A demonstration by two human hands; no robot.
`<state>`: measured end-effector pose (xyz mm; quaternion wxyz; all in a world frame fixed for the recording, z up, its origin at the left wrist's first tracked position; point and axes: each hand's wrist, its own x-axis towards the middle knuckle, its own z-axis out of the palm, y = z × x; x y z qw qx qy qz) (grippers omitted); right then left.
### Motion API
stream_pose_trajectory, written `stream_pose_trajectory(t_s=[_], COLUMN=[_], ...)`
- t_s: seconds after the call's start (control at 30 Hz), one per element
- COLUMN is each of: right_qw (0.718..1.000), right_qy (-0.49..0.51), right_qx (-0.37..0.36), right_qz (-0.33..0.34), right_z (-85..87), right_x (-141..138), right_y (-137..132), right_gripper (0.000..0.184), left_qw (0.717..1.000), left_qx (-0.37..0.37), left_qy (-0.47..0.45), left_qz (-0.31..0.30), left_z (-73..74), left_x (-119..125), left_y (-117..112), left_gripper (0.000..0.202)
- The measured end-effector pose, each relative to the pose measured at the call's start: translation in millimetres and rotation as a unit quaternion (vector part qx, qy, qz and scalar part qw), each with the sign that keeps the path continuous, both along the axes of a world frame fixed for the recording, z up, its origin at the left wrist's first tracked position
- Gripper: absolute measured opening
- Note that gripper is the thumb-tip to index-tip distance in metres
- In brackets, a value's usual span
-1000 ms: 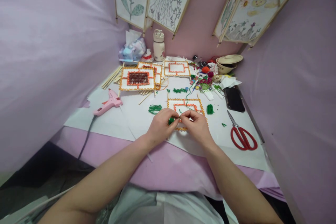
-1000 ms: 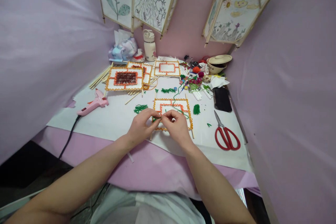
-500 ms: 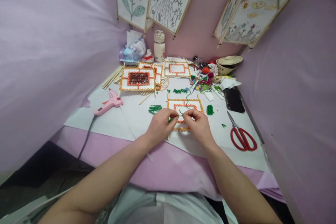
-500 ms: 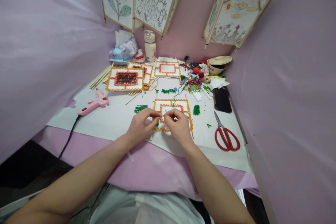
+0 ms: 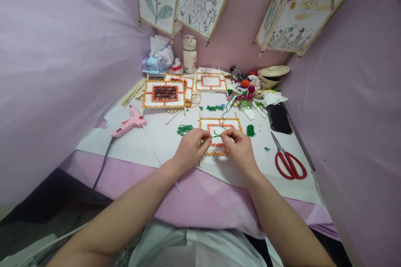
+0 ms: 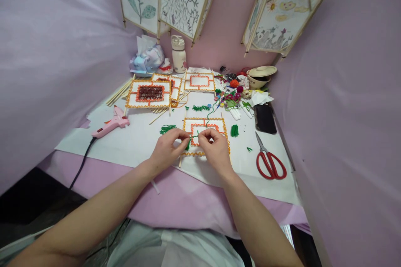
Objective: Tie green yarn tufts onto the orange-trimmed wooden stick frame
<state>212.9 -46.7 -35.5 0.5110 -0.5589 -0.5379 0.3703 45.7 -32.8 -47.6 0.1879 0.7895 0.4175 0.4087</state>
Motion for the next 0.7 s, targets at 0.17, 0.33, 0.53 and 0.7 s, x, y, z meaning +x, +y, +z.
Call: stream_pose_trajectory(t_s=[0.17,0.33,0.53,0.7], right_qw=[1.000,1.000,1.000,1.000], right_qy=[0.000,0.000,0.020,0.021], right_qx=[0.004,0.009,-0.001,-0.003], right_qz=[-0.008,-0.019,-0.021,-0.014], right_z=[2.6,3.6,3.2,2.6], right_x=[0.2,-0.1,3.7,3.4], right_y=[-0.8,-1.2,0.8,0.9], right_gripper=[0.009,0.009,0.011,0.011], left_qw=[1.000,0.999,0.999,0.996], left_qx=[0.011,0.011,-0.030,0.063], left_qy=[0.023,0.043,0.019,-0.046], left_qz=[-0.001,0.011,0.025,0.034], left_z=[-0.9,-2.3,2.2,6.7], left_x=[-0.9,-0.6,-4.0,-5.4], left_y=[1.6,3.3,6.1,2.9], left_gripper=[0.012,0.014,0.014,0.018])
